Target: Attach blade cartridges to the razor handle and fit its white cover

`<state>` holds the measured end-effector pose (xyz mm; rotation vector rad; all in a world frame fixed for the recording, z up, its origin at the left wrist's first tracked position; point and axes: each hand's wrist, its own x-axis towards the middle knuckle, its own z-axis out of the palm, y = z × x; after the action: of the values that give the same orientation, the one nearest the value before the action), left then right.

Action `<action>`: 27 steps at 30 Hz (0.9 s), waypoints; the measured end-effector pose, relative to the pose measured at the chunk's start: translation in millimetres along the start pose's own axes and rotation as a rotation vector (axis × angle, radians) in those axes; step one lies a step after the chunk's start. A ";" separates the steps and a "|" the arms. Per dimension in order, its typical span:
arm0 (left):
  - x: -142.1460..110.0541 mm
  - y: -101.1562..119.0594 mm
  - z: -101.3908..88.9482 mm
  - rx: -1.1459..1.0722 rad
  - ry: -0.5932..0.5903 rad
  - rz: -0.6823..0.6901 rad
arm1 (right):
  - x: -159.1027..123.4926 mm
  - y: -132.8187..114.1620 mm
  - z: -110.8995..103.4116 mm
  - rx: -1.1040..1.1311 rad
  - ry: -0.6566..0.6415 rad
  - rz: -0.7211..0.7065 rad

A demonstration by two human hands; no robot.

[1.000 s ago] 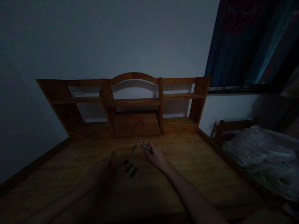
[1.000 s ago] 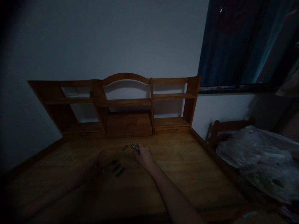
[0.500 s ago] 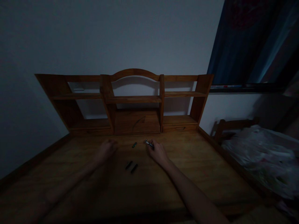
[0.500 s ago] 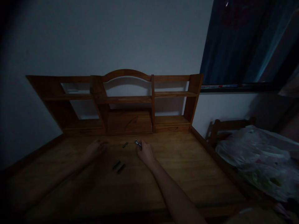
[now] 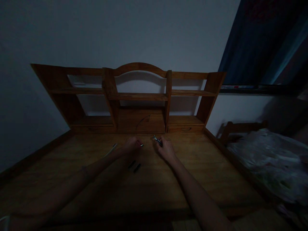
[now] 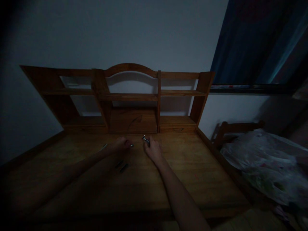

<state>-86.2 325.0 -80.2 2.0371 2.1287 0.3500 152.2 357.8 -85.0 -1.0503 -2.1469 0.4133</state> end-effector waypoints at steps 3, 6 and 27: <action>-17.1 0.1 -5.9 0.058 -0.006 0.049 | -0.4 -1.6 3.7 -0.029 -0.017 -0.012; -35.8 -2.3 -8.7 0.093 0.002 0.100 | -2.2 -3.3 5.9 -0.039 -0.020 -0.032; -107.6 35.1 -19.3 -0.300 -0.093 -0.097 | -8.9 -10.8 2.6 0.033 -0.057 -0.037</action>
<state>-52.9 218.0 -55.5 1.7430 1.9748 0.5141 148.1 344.2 -84.9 -0.9895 -2.1992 0.4651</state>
